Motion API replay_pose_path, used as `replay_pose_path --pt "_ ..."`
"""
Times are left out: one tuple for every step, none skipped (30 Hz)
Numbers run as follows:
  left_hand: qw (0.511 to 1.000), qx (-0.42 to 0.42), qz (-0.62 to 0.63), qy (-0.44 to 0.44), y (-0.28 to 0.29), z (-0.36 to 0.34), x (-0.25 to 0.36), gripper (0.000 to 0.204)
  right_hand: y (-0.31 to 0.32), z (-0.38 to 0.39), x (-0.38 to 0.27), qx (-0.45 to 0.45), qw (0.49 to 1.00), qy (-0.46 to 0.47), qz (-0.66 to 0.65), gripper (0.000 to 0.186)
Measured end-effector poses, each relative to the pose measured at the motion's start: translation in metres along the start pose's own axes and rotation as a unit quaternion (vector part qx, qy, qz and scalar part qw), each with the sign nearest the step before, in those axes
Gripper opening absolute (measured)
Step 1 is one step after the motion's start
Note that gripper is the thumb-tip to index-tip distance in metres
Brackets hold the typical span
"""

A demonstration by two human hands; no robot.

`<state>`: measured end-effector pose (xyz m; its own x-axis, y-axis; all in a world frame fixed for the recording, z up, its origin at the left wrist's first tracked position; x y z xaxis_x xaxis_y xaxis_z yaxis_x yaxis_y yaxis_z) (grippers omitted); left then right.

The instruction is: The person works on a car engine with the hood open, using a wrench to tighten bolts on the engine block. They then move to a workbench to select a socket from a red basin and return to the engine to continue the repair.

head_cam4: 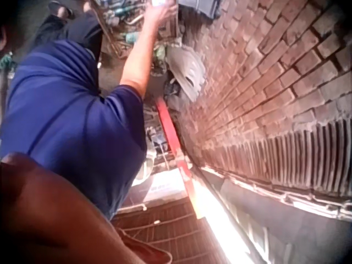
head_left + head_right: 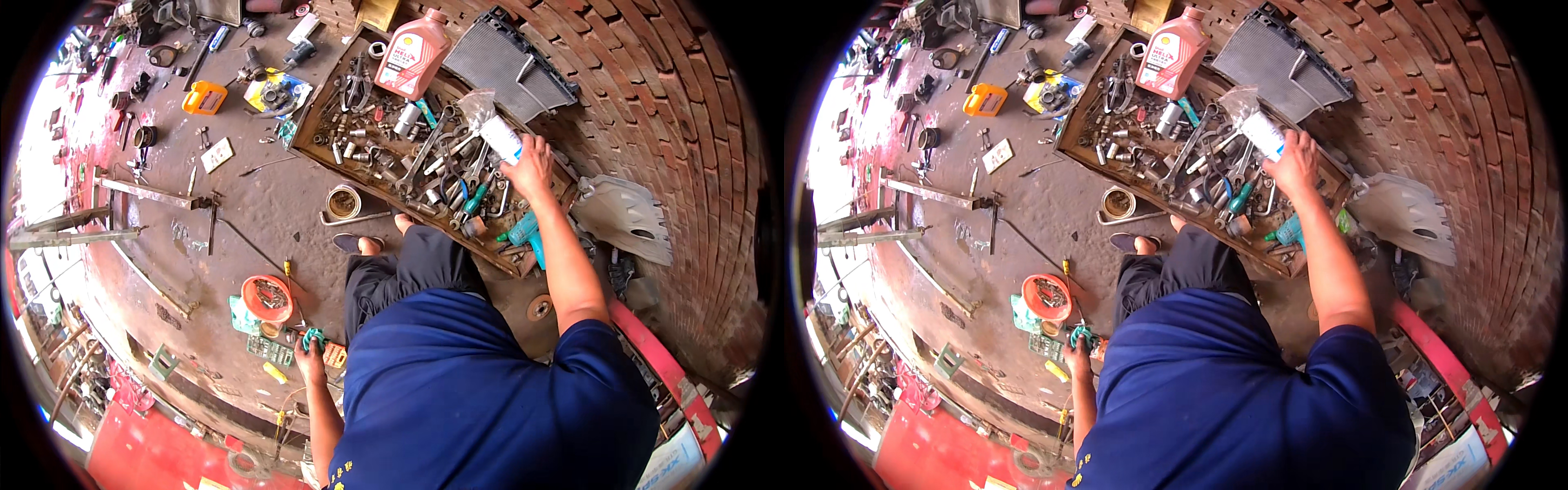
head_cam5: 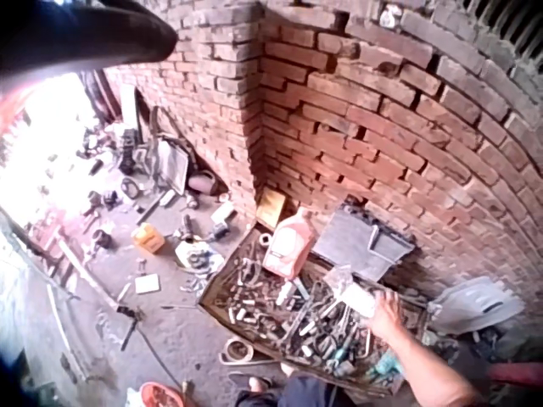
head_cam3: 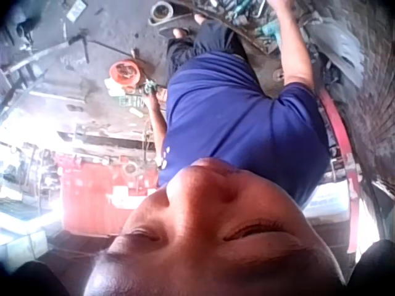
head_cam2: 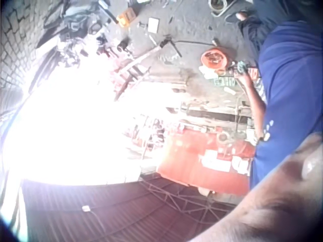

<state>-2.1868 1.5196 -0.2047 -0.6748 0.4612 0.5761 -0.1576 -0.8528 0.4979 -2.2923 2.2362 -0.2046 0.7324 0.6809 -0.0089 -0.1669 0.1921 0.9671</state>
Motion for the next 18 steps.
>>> replay_pose_path --pt "1.0 -0.009 -0.013 -0.011 0.002 -0.005 0.006 0.044 0.002 -0.004 0.006 -0.005 1.0 -0.01 0.013 0.076" --pt "0.999 -0.005 -0.009 -0.041 0.003 -0.008 0.012 0.041 0.0 -0.005 0.008 0.001 1.0 -0.016 0.019 0.078" --pt "0.997 -0.001 -0.004 -0.071 0.004 -0.009 0.017 0.039 -0.001 -0.006 0.01 0.007 0.999 -0.021 0.025 0.079" --pt "0.997 0.001 -0.01 -0.075 -0.001 -0.008 0.037 0.039 -0.002 -0.004 0.008 0.041 0.999 -0.007 0.016 0.081" --pt "0.998 0.026 0.007 -0.059 -0.002 -0.008 0.043 0.038 -0.002 -0.001 -0.001 0.072 0.997 0.01 0.005 0.083" --pt "0.999 0.014 0.005 -0.052 -0.001 -0.008 0.05 0.038 -0.007 -0.002 -0.011 0.085 0.996 0.026 -0.021 0.082" --pt "0.999 0.004 0.001 -0.044 0.003 -0.008 0.053 0.039 -0.009 -0.001 -0.028 0.092 0.994 0.05 -0.028 0.074" --pt "0.999 0.005 0.001 -0.042 0.003 -0.006 0.052 0.039 -0.011 0.001 -0.047 0.081 0.993 0.078 -0.046 0.068" --pt "0.998 0.008 -0.01 -0.056 0.003 -0.004 0.051 0.039 -0.014 0.003 -0.065 0.071 0.99 0.105 -0.064 0.063" --pt "0.997 0.011 -0.021 -0.068 0.004 -0.003 0.049 0.04 -0.017 0.005 -0.086 0.047 0.983 0.157 -0.084 0.059" --pt "0.997 0.013 -0.022 -0.067 0.006 -0.001 0.043 0.04 -0.021 0.007 -0.108 0.024 0.972 0.208 -0.104 0.055" --pt "0.999 0.004 -0.017 -0.05 0.007 0.0 0.033 0.041 -0.029 0.005 -0.128 -0.018 0.962 0.244 -0.118 0.053" --pt "0.999 -0.004 -0.011 -0.032 0.008 0.002 0.021 0.041 -0.039 0.002 -0.149 -0.06 0.949 0.28 -0.131 0.051" --pt "0.999 0.016 -0.015 -0.032 0.008 0.005 0.008 0.043 -0.047 0.001 -0.171 -0.075 0.942 0.302 -0.13 0.05" --pt "0.993 0.046 -0.082 -0.065 0.013 0.012 -0.013 0.046 -0.052 0.004 -0.198 -0.094 0.931 0.328 -0.131 0.048" --pt "0.996 0.014 -0.072 -0.049 0.008 0.014 -0.009 0.047 -0.054 0.005 -0.215 -0.12 0.927 0.332 -0.129 0.048" --pt "0.997 -0.018 -0.061 -0.032 0.003 0.02 0.0 0.049 -0.056 0.006 -0.232 -0.147 0.921 0.337 -0.127 0.047" --pt "0.995 -0.031 -0.078 -0.047 -0.005 0.026 0.019 0.051 -0.065 0.009 -0.242 -0.152 0.929 0.309 -0.134 0.049"
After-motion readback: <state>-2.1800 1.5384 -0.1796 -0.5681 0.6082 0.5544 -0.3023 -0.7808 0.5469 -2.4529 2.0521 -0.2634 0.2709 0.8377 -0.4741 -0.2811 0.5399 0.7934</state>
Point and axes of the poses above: each hand's wrist, its own z-axis away from the middle knuckle, its own y-axis out of the back of the hand, x = y × z, the point moved 1 cm from there along -z, towards the middle knuckle, and after that the axes turned 6 degrees about -y, right-handed, at the moved point
